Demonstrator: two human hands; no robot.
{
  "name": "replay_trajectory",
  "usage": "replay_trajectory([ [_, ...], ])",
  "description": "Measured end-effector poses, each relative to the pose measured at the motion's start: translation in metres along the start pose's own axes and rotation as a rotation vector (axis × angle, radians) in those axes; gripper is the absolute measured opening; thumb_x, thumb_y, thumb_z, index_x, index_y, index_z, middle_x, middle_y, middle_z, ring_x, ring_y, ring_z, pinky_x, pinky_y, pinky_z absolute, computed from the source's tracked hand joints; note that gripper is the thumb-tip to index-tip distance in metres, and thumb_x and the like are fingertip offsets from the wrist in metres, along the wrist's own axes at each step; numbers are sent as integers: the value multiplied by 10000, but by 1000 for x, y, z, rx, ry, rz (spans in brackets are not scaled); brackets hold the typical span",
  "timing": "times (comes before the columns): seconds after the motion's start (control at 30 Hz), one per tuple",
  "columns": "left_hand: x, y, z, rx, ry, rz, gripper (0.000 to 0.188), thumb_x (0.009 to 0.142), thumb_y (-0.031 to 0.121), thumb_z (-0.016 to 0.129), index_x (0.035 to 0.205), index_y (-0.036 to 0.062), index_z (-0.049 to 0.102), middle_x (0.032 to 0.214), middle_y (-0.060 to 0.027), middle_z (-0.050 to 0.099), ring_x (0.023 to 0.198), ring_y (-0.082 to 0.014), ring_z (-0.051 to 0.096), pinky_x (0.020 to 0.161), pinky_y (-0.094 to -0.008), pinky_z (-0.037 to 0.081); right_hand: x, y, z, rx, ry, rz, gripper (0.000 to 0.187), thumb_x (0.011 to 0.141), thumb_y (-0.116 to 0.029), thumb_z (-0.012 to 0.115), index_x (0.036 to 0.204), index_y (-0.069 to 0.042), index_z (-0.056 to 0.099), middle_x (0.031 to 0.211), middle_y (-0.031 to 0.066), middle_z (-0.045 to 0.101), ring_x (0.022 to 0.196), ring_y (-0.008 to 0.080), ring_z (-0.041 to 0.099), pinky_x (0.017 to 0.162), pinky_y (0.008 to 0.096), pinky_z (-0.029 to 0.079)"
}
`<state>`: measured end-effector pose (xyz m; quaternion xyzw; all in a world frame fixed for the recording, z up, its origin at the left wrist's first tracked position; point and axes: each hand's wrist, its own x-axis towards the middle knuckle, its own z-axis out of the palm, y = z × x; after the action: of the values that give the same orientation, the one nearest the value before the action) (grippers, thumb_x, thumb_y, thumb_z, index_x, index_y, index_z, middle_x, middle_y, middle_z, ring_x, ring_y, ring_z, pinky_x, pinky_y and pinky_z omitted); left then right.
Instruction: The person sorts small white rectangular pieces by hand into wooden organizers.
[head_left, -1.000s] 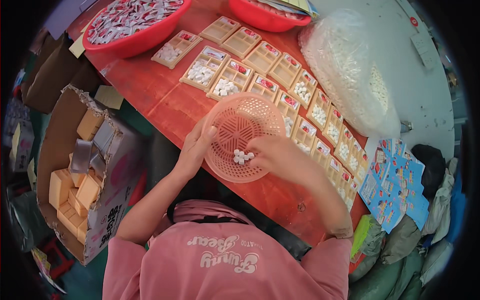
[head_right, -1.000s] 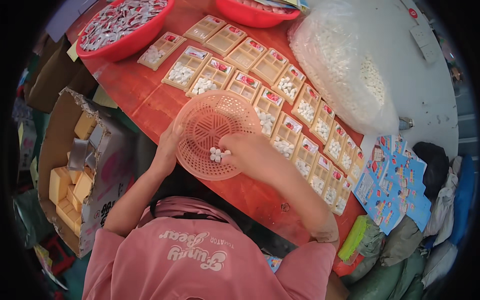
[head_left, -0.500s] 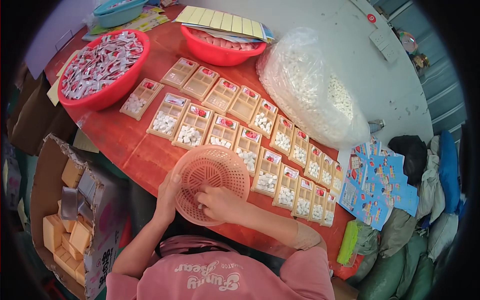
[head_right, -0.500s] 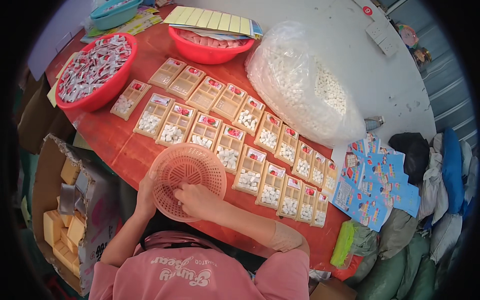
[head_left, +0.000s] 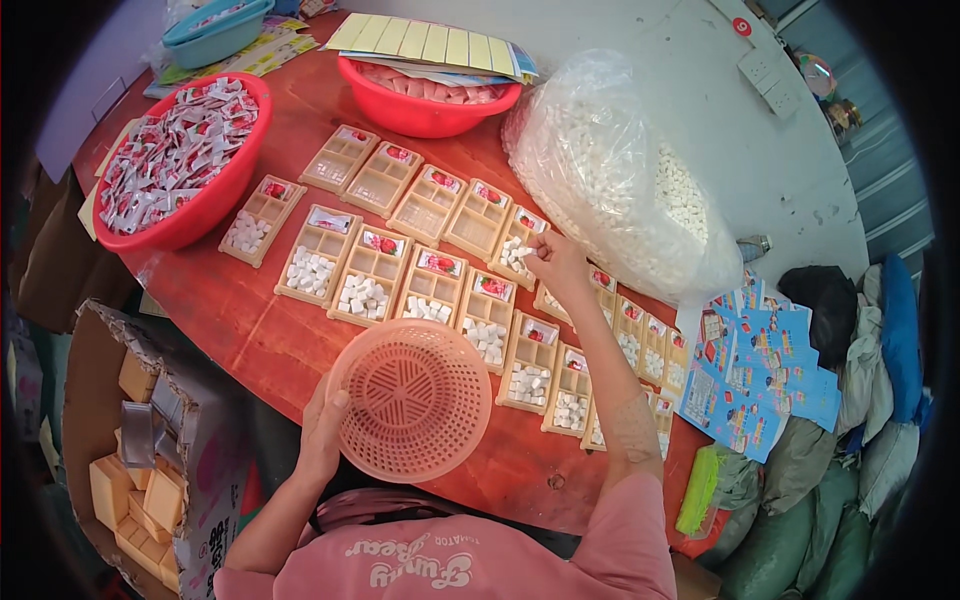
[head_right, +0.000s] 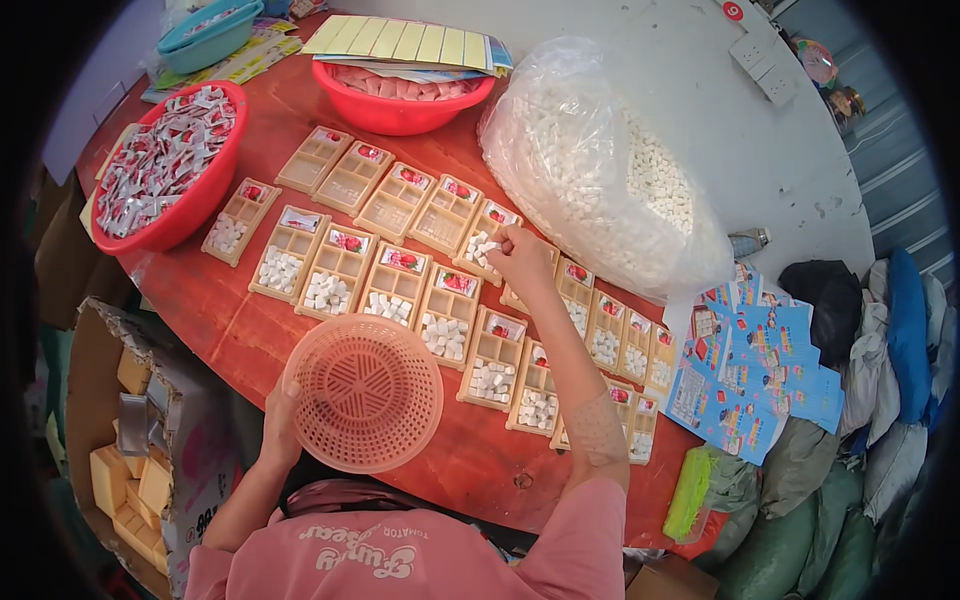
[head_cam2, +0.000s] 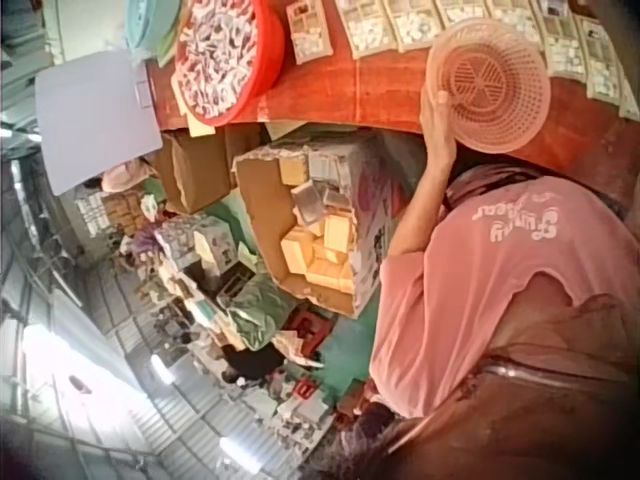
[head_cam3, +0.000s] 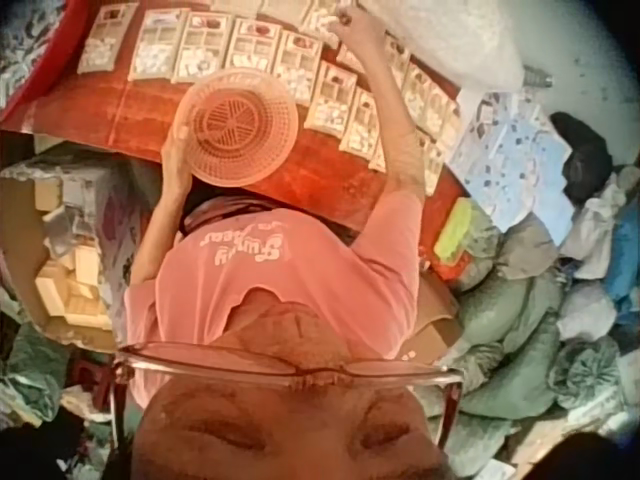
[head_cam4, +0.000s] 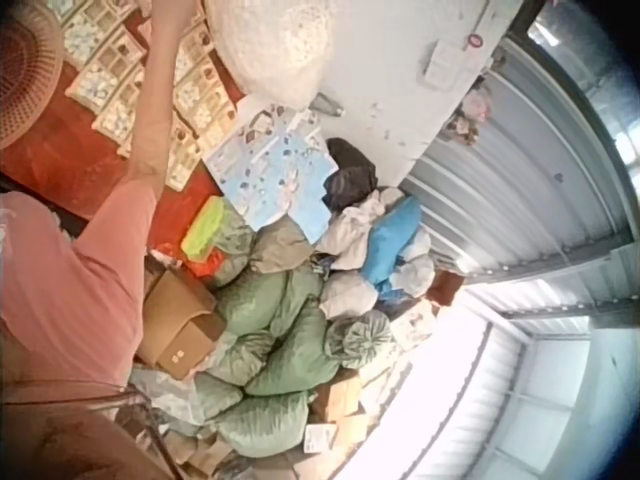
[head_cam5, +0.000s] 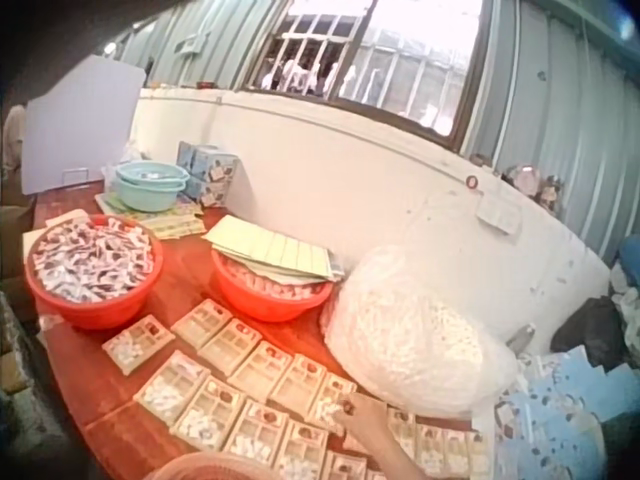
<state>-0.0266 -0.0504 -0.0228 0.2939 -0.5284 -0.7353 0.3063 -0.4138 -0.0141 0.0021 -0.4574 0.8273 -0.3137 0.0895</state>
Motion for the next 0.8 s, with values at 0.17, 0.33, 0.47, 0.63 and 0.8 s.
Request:
replay_trajectory([
  [0.17, 2, -3, 0, 135, -9, 3, 563, 940, 370, 436, 1319, -46, 417, 1284, -143, 490, 1189, -221, 449, 1014, -340, 326, -4, 17, -3, -248, 83, -187, 297, 746, -200, 700, 1008, -63, 664, 801, 120, 658, 721, 201, 637, 688, 312, 501],
  [0.33, -8, -4, -14, 92, -6, -4, 592, 941, 379, 425, 1334, -63, 391, 1283, -159, 493, 1174, -239, 472, 988, -355, 361, -11, -40, -56, 110, 147, -113, 198, 836, -147, 636, 988, -25, 672, 770, 85, 670, 682, 125, 612, 657, 246, 484],
  [0.47, -12, -1, -6, 77, 15, -2, 597, 936, 416, 420, 1307, -52, 410, 1208, -145, 534, 1090, -227, 516, 916, -353, 411, 34, -16, -138, 39, 634, -100, 167, 877, -165, 586, 892, -25, 675, 694, 81, 648, 661, 210, 628, 623, 330, 480],
  [0.63, -8, 5, 4, 81, 71, -20, 651, 912, 499, 432, 1277, -40, 434, 1142, -125, 569, 1021, -208, 550, 858, -346, 446, 117, 104, -164, -752, 245, 262, 487, 812, -338, 641, 1231, -114, 534, 1103, 206, 605, 1029, 344, 594, 868, 435, 473],
  [0.8, -3, 3, 0, 92, 16, -79, 659, 908, 468, 444, 1303, -58, 408, 1218, -152, 529, 1101, -232, 515, 924, -358, 412, 160, 161, -200, -283, -102, 481, 617, 829, -274, 579, 1381, -90, 376, 1241, 249, 517, 1071, 350, 567, 938, 415, 440],
])
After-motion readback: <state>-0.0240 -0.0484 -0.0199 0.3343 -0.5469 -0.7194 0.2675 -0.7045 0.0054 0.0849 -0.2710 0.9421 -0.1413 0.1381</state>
